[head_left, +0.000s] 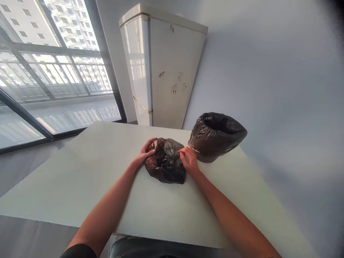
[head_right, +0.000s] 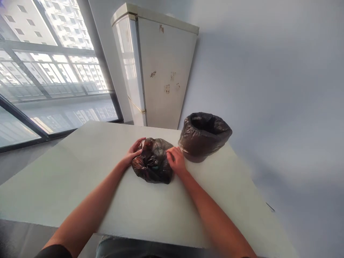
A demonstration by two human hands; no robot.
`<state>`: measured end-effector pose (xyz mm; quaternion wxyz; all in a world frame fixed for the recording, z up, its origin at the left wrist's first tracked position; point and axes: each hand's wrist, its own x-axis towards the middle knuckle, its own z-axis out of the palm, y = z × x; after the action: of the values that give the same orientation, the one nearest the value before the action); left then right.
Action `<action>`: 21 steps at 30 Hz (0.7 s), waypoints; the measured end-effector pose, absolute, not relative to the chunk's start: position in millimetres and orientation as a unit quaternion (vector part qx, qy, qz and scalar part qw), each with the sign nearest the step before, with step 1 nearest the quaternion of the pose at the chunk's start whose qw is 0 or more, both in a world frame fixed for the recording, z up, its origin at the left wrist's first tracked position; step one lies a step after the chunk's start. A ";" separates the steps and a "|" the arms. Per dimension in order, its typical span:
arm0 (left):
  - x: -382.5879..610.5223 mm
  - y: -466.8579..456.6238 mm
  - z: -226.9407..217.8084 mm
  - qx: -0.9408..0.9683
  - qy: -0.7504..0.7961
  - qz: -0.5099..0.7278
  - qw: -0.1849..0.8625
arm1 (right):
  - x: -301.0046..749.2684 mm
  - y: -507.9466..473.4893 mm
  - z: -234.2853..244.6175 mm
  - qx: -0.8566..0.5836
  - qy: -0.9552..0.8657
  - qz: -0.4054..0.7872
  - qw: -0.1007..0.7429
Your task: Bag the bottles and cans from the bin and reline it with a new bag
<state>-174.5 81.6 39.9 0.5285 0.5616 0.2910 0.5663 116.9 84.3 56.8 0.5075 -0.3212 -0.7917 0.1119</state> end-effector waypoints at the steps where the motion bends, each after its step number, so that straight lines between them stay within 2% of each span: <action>1: -172.6 85.0 37.1 0.575 0.316 0.572 0.493 | 119.8 79.3 52.1 -0.299 -0.813 0.131 0.483; 5: -168.2 90.1 35.3 0.579 0.411 0.630 0.316 | 118.5 75.2 41.0 -0.269 -0.848 0.144 0.434; 8: -166.0 79.7 44.4 0.643 0.389 0.628 0.204 | 114.0 84.0 38.6 -0.283 -0.834 0.119 0.459; 11: -158.1 68.4 51.4 0.734 0.335 0.570 0.157 | 116.2 91.2 40.0 -0.291 -0.802 0.124 0.507; 15: -146.1 68.0 50.9 0.747 0.370 0.525 0.172 | 123.7 90.2 45.6 -0.236 -0.809 0.174 0.509; 18: -145.7 73.9 51.2 0.677 0.405 0.560 0.253 | 124.4 86.6 47.8 -0.228 -0.829 0.194 0.473; 21: -151.4 76.5 54.3 0.655 0.377 0.570 0.324 | 121.7 86.9 44.8 -0.260 -0.833 0.199 0.446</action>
<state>-151.4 76.5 54.3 0.3238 0.6547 0.3770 0.5696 121.7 86.9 44.8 0.4456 -0.2603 -0.8331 0.1990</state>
